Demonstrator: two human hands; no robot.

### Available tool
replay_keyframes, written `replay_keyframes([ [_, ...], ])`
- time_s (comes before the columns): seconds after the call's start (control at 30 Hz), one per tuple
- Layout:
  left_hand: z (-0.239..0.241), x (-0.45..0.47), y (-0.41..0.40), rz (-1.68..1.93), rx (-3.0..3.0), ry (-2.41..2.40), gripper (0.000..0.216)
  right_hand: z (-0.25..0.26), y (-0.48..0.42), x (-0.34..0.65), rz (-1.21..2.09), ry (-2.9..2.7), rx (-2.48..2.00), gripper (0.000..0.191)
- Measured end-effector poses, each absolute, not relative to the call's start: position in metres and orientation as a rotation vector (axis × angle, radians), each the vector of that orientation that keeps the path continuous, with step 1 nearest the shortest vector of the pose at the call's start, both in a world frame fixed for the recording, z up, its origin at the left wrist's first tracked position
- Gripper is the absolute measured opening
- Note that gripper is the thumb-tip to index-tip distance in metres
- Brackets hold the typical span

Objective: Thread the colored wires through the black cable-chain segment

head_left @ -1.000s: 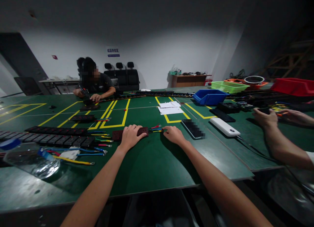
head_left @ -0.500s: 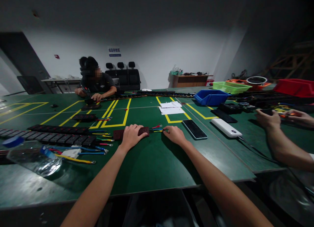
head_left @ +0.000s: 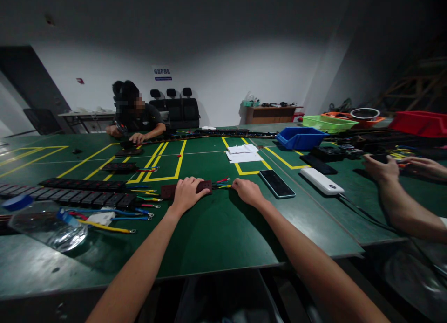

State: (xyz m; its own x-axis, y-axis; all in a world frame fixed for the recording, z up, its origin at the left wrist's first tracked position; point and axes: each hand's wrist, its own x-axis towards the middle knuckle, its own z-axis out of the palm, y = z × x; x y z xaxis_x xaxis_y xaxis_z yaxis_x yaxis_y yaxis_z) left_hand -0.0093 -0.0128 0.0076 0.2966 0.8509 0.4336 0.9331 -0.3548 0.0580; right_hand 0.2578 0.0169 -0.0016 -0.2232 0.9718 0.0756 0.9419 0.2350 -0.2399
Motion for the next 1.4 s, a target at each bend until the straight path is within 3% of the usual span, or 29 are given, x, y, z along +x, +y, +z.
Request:
replay_keyframes([
  [0.5,0.01,-0.01,-0.017,-0.674,-2.401,-1.577,0.049,-0.004,0.019,0.258,0.322,-2.2,-1.797,0.044],
  [0.73,0.013,-0.014,-0.018,-0.643,-2.427,-1.493,0.064,-0.013,0.029,0.258,0.534,-1.98,-1.554,0.038],
  [1.1,0.016,-0.016,-0.02,-0.724,-2.359,-1.425,0.056,-0.007,0.029,0.26,1.084,-1.548,-1.073,0.033],
  [1.4,0.015,-0.013,-0.021,-0.794,-2.355,-1.396,0.054,0.004,0.024,0.26,1.046,-1.53,-1.042,0.038],
])
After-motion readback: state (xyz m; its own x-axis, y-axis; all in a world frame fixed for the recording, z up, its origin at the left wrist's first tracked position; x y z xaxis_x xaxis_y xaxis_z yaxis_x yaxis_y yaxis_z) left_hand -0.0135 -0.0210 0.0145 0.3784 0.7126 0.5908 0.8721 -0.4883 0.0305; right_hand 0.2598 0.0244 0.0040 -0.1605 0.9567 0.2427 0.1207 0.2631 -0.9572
